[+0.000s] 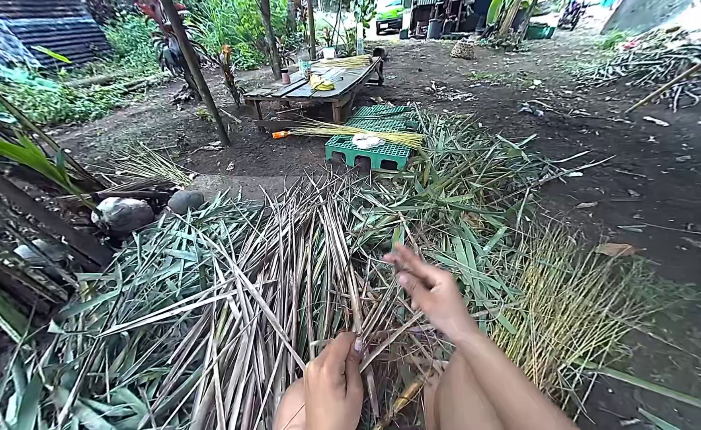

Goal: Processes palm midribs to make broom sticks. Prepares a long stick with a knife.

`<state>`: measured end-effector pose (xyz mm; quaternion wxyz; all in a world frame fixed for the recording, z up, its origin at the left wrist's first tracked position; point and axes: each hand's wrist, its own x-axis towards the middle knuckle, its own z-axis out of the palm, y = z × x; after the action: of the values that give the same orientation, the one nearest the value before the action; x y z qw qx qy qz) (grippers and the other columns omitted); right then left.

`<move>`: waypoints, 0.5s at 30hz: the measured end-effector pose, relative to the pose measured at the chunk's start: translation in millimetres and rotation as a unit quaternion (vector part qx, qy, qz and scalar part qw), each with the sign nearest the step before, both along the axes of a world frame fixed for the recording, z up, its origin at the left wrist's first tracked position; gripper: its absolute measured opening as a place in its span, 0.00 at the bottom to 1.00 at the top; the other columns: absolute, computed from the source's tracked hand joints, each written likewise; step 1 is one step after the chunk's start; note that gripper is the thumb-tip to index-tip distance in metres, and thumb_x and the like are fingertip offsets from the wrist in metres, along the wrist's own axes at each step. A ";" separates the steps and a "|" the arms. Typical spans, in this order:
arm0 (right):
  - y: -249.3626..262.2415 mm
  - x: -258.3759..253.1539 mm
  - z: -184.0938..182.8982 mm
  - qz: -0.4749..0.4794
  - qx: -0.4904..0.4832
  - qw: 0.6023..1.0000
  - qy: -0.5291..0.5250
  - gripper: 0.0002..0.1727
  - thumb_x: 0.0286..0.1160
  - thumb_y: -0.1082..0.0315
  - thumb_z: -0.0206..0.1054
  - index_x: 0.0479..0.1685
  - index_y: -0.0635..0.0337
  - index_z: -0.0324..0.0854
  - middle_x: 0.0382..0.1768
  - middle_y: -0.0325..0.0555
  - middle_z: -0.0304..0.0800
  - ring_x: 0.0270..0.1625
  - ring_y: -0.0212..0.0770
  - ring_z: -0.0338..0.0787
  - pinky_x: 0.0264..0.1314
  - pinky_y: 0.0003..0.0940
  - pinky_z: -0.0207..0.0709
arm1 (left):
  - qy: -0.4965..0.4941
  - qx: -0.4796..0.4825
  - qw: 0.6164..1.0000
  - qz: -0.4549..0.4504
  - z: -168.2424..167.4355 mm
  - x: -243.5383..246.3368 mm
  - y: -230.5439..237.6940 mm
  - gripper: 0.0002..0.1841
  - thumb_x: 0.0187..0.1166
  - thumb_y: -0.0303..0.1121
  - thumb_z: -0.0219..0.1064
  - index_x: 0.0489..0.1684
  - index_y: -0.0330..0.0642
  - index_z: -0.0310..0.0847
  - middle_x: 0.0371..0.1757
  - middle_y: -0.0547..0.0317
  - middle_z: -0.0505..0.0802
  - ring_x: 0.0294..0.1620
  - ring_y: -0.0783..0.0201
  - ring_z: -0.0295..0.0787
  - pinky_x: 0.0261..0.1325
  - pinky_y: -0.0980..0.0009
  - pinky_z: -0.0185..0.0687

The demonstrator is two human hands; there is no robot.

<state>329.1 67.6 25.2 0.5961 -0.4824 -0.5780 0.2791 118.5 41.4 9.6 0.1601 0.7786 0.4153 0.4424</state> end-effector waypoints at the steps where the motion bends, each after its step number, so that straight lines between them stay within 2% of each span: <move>1: 3.9 6.9 3.1 -0.007 -0.014 1.000 0.020 0.25 0.82 0.70 0.61 0.79 0.67 0.74 0.68 0.41 0.89 0.30 0.16 0.82 0.24 0.14 0.73 | 0.005 0.004 1.000 0.002 0.1 0.4 -1.0 0.14 0.83 0.32 0.57 0.32 0.38 0.88 0.19 0.62 0.86 0.20 0.75 0.80 0.27 0.78 0.75; 5: -7.2 -2.0 4.0 0.058 -0.033 0.997 0.031 0.30 0.80 0.71 0.62 0.83 0.69 0.68 0.72 0.41 0.86 0.24 0.14 0.75 0.22 0.14 0.70 | 0.026 0.023 0.999 0.033 -2.1 1.4 0.4 0.14 0.81 0.32 0.57 0.34 0.39 0.90 0.20 0.61 0.88 0.19 0.71 0.81 0.25 0.73 0.77; 7: -19.6 -18.3 -2.5 0.112 -0.037 0.993 0.005 0.30 0.80 0.68 0.64 0.82 0.66 0.70 0.73 0.40 0.85 0.24 0.12 0.73 0.23 0.14 0.69 | 0.033 0.027 0.998 0.043 -1.9 1.6 0.7 0.13 0.80 0.32 0.58 0.33 0.39 0.89 0.20 0.61 0.88 0.18 0.71 0.81 0.24 0.73 0.77; 9: -26.0 -29.6 -13.5 0.148 -0.016 0.989 -0.008 0.29 0.81 0.67 0.65 0.82 0.66 0.72 0.71 0.40 0.87 0.27 0.12 0.74 0.27 0.13 0.70 | 0.032 0.025 0.998 0.038 -2.1 2.0 0.6 0.13 0.80 0.32 0.58 0.32 0.39 0.89 0.20 0.62 0.87 0.18 0.72 0.81 0.24 0.74 0.76; 12: -19.5 -21.9 -14.2 0.078 0.035 0.996 -0.015 0.27 0.82 0.66 0.65 0.79 0.68 0.74 0.66 0.41 0.91 0.32 0.13 0.83 0.32 0.13 0.77 | 0.014 0.011 1.000 0.010 -1.0 -0.2 1.2 0.13 0.82 0.32 0.58 0.32 0.39 0.89 0.19 0.63 0.87 0.19 0.75 0.80 0.26 0.79 0.75; 15: -1.2 9.6 1.2 -0.051 0.026 0.998 0.002 0.27 0.81 0.71 0.63 0.80 0.70 0.72 0.60 0.43 0.93 0.28 0.16 0.81 0.25 0.15 0.74 | -0.007 -0.007 1.000 -0.018 1.2 -2.3 -0.4 0.13 0.82 0.31 0.59 0.32 0.37 0.89 0.18 0.63 0.85 0.19 0.78 0.78 0.27 0.82 0.74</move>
<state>338.6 66.4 26.3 0.6233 -0.4949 -0.5585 0.2337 116.2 41.0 10.8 0.1767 0.7816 0.4027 0.4423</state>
